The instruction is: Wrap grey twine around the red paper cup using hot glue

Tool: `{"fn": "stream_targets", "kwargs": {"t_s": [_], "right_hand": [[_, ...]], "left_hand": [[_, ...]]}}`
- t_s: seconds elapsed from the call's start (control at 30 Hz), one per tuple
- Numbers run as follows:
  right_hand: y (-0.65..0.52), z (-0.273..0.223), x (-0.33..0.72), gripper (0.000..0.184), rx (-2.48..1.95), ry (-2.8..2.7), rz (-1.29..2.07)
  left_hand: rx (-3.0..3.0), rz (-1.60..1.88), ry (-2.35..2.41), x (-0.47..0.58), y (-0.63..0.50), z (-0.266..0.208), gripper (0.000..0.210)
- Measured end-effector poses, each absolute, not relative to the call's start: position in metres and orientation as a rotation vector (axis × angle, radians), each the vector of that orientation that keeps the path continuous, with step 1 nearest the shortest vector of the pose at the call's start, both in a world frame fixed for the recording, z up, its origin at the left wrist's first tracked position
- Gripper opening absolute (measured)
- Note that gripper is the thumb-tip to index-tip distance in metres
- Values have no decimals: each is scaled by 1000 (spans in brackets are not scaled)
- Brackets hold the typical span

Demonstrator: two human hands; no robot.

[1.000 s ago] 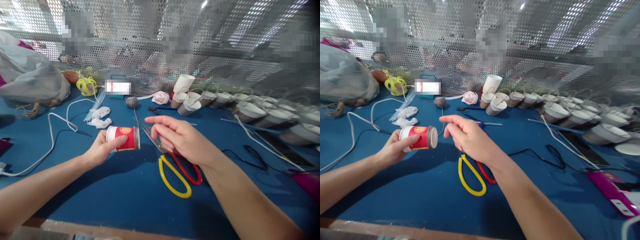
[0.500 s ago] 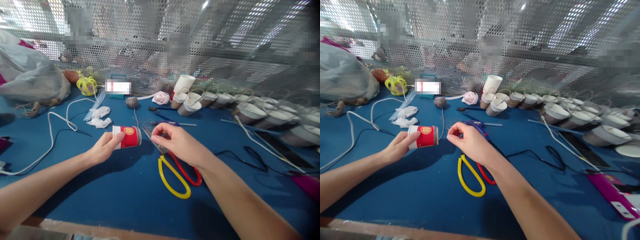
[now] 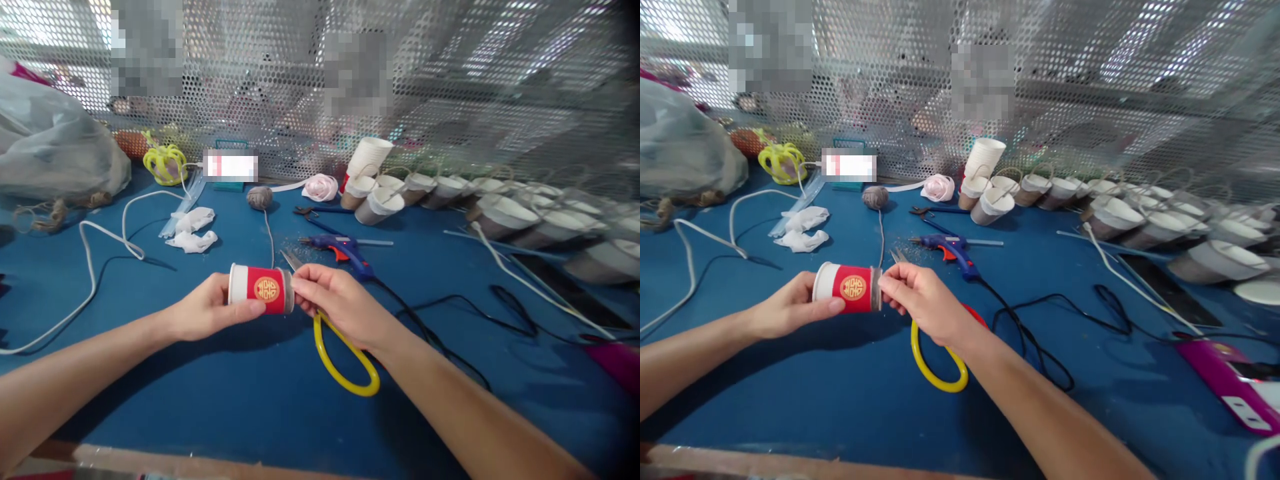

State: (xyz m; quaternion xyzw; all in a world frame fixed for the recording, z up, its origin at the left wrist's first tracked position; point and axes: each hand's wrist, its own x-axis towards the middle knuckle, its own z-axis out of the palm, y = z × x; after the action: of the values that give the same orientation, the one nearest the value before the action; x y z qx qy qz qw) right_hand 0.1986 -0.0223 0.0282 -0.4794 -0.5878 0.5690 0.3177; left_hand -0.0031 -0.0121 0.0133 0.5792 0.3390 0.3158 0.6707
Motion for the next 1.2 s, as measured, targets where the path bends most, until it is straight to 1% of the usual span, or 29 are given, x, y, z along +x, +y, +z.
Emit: {"fn": "stream_targets", "kwargs": {"t_s": [0.1, 0.2, 0.33, 0.4, 0.53, 0.67, 0.73, 0.83, 0.93, 1.07, 1.2], "right_hand": [[-32, 31, 193, 17, -1265, -1749, 1301], [-37, 36, 189, 17, -1277, -1970, 1071], [-34, 36, 192, 16, -1296, -1978, 709], [-33, 34, 194, 16, -1211, -1980, 615], [-35, 28, 193, 28, -1095, -2108, 669], [-39, 29, 189, 38, -1024, -2168, 873], [-38, 31, 189, 36, -1047, -2054, 883], [-35, 33, 192, 35, -1155, -1890, 766], [-34, 31, 194, 35, -1172, -1983, 759], [-36, 27, 191, 35, -1066, -2149, 780], [-37, 25, 185, 40, -977, -2196, 881]], "left_hand": [[863, 722, 752, 0, -6, 10, 33], [724, 705, 785, 2, -4, 9, 27], [840, 778, 840, 2, -8, 8, 19], [926, 795, 831, 2, -11, 9, 16], [1040, 758, 805, 3, -15, 8, 12], [1066, 745, 811, 5, -17, 7, 12], [1052, 753, 821, 6, -18, 8, 12], [1017, 772, 842, 7, -18, 9, 13], [991, 780, 835, 7, -18, 9, 13], [1007, 767, 815, 7, -18, 8, 14], [1000, 738, 865, 8, -16, 6, 14]]}}
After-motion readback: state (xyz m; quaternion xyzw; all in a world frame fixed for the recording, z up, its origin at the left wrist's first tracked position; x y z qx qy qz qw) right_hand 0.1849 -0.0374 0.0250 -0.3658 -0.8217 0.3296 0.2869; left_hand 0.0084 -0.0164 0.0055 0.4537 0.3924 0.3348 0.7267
